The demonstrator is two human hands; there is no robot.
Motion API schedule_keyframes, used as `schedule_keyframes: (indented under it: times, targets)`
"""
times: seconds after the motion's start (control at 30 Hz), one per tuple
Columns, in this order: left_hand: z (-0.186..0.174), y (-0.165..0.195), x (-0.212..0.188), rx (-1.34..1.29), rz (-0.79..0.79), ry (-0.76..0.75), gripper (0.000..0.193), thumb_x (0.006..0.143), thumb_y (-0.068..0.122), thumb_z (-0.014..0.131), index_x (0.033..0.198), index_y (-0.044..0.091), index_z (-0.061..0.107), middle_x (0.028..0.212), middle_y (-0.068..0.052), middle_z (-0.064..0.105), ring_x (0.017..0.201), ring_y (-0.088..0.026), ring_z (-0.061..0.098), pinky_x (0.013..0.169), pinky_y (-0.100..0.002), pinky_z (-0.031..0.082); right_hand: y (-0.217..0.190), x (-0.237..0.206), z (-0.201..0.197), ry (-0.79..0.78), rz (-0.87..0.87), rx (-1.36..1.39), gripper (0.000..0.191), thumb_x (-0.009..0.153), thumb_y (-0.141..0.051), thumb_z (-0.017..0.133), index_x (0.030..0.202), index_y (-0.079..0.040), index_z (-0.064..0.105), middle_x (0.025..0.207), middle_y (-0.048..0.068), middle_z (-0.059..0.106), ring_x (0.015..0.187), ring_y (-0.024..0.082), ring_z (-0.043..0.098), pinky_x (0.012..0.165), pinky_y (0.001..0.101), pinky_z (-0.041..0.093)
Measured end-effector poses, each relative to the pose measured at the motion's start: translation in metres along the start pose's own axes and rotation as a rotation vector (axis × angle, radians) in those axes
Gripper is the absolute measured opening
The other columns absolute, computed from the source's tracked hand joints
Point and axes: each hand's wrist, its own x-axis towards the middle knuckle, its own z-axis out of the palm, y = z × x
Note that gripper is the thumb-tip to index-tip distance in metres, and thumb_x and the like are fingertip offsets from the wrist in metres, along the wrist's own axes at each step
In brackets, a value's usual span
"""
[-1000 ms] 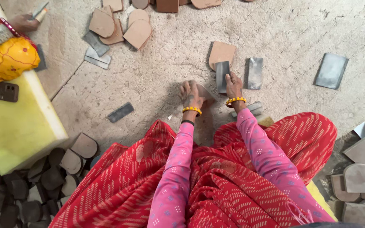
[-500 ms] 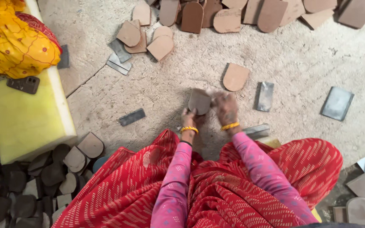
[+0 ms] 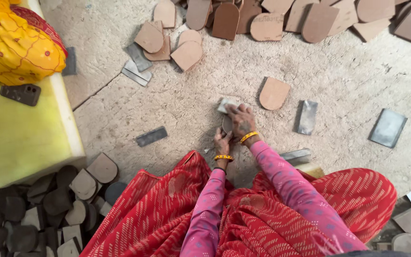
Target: The person sits on the floor of a ceramics workshop and smooths small clay pieces one at a time, rubbing each piece against an abrasive block and setting finished pieces aside. Another worker nearby performs the same smoothing work on the pieces.
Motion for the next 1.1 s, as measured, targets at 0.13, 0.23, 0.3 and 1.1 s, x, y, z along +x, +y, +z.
schedule_keyframes:
  times: [0.13,0.23,0.3,1.1]
  targets:
    - [-0.001,0.004,-0.004,-0.177,-0.034,-0.049,0.035,0.09,-0.003,0.07,0.124,-0.002,0.062,0.108,-0.005,0.071,0.094,-0.014,0.068,0.082,-0.028,0.057,-0.017,-0.03,-0.003,0.025,-0.076,0.146,0.052,0.086,-0.02,0.06,0.138,-0.016,0.064,0.133,0.0,0.065,0.11,0.026,0.055,0.094,0.0419,0.044]
    - [0.001,0.005,-0.007,-0.204,-0.03,-0.08,0.029,0.094,-0.004,0.069,0.122,-0.007,0.063,0.109,-0.01,0.071,0.093,-0.017,0.069,0.083,-0.031,0.059,-0.009,-0.053,-0.011,-0.015,-0.018,0.114,0.054,0.088,-0.015,0.059,0.141,-0.02,0.064,0.135,0.0,0.064,0.109,0.025,0.056,0.092,0.0409,0.045]
    - [0.003,0.006,-0.011,-0.27,-0.043,-0.053,0.031,0.092,-0.004,0.067,0.122,-0.003,0.06,0.108,-0.011,0.072,0.092,-0.018,0.071,0.084,-0.032,0.061,0.002,-0.05,-0.017,0.042,-0.007,0.03,0.059,0.086,-0.014,0.058,0.144,-0.021,0.064,0.134,0.002,0.063,0.105,0.025,0.055,0.093,0.0418,0.045]
    - [0.006,0.015,-0.004,-0.029,0.043,-0.078,0.044,0.091,-0.006,0.071,0.134,-0.003,0.059,0.121,-0.01,0.07,0.105,-0.017,0.069,0.091,-0.032,0.057,-0.009,-0.032,-0.012,0.037,-0.032,-0.048,0.06,0.084,-0.014,0.062,0.144,-0.022,0.06,0.136,-0.003,0.062,0.112,0.024,0.055,0.093,0.0422,0.044]
